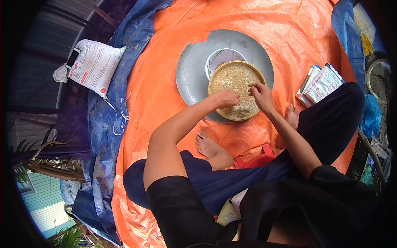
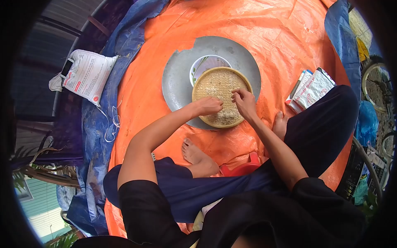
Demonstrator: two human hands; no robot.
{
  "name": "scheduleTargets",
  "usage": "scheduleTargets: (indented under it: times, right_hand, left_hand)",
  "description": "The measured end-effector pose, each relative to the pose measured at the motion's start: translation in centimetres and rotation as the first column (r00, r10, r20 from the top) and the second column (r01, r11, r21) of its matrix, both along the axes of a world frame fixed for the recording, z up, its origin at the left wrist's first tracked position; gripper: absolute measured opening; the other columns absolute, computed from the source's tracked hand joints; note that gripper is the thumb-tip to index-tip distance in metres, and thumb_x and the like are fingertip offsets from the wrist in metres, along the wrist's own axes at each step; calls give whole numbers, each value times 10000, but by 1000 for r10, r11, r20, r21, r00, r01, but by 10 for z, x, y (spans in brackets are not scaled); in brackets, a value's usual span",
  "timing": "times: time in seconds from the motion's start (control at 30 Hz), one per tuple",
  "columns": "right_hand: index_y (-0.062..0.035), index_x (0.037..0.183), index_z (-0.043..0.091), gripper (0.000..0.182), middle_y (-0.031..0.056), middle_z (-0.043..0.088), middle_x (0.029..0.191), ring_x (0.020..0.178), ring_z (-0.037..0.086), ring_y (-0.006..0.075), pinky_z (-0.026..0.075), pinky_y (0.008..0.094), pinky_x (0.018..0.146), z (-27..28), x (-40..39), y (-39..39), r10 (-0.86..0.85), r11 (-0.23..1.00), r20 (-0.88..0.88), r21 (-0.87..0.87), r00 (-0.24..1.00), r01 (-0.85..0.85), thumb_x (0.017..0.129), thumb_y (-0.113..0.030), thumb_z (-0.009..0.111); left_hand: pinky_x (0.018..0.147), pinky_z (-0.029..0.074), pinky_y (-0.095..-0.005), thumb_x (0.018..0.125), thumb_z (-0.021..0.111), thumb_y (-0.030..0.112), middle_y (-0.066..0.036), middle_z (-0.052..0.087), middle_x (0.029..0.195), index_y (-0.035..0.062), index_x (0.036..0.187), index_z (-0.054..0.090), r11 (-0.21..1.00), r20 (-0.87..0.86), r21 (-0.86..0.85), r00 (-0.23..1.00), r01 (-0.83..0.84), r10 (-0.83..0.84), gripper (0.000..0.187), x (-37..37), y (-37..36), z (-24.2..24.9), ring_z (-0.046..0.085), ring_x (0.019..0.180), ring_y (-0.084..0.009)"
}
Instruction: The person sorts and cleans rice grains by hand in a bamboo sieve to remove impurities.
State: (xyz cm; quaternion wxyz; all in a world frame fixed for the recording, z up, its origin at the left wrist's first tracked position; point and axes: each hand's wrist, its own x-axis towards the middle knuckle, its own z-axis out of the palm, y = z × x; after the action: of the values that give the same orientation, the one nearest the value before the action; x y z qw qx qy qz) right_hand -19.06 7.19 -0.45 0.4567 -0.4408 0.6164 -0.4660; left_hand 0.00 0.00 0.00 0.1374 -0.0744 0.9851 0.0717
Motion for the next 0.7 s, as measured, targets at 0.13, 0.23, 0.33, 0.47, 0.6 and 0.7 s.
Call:
scheduleTargets:
  times: [0.13,0.23,0.33,0.47,0.6,0.7]
  right_hand:
    - [37,1010,649,215,129,696,834,744,684,170,546,284,687,5,0,-1,0,1000,-22,3,1000,0,918,-97,508]
    - [37,1008,650,215,127,696,832,744,684,168,546,282,685,7,0,0,1,1000,-25,8,1000,0,916,-96,508]
    - [36,1007,650,214,124,695,831,744,684,166,544,281,684,5,0,0,1,1000,-18,11,1000,0,915,-96,509]
    - [37,1003,650,213,122,695,831,745,684,165,541,280,683,4,0,0,-2,1000,-10,9,1000,2,915,-97,510]
    - [36,1005,649,213,123,695,832,745,684,168,540,282,687,6,1,0,-1,1000,-22,8,1000,1,917,-97,508]
    - [36,1007,647,211,124,694,834,747,684,169,541,284,690,8,1,1,1,1000,-24,13,1000,0,920,-96,507]
  left_hand:
    - [709,537,-406,805,529,58,-130,602,903,-8,817,612,1000,-7,13,1000,-3,3,107,-1,-1,2,631,900,-299]
    - [708,538,-408,806,527,56,-129,603,904,-10,817,611,1000,-5,16,1000,-5,5,107,-2,0,3,631,901,-297]
    - [708,539,-408,807,526,55,-129,605,909,-10,818,611,1000,2,17,1000,-2,2,108,-1,0,5,632,905,-296]
    - [711,541,-401,808,525,56,-128,608,911,-7,821,613,1000,6,0,1000,1,-1,109,-1,0,3,633,911,-293]
    - [707,543,-396,806,526,59,-123,611,899,-1,824,616,1000,7,4,1000,-7,7,110,0,0,-1,634,912,-289]
    - [704,544,-395,805,526,60,-119,613,895,2,826,618,1000,-2,3,1000,-7,7,111,0,1,0,635,913,-285]
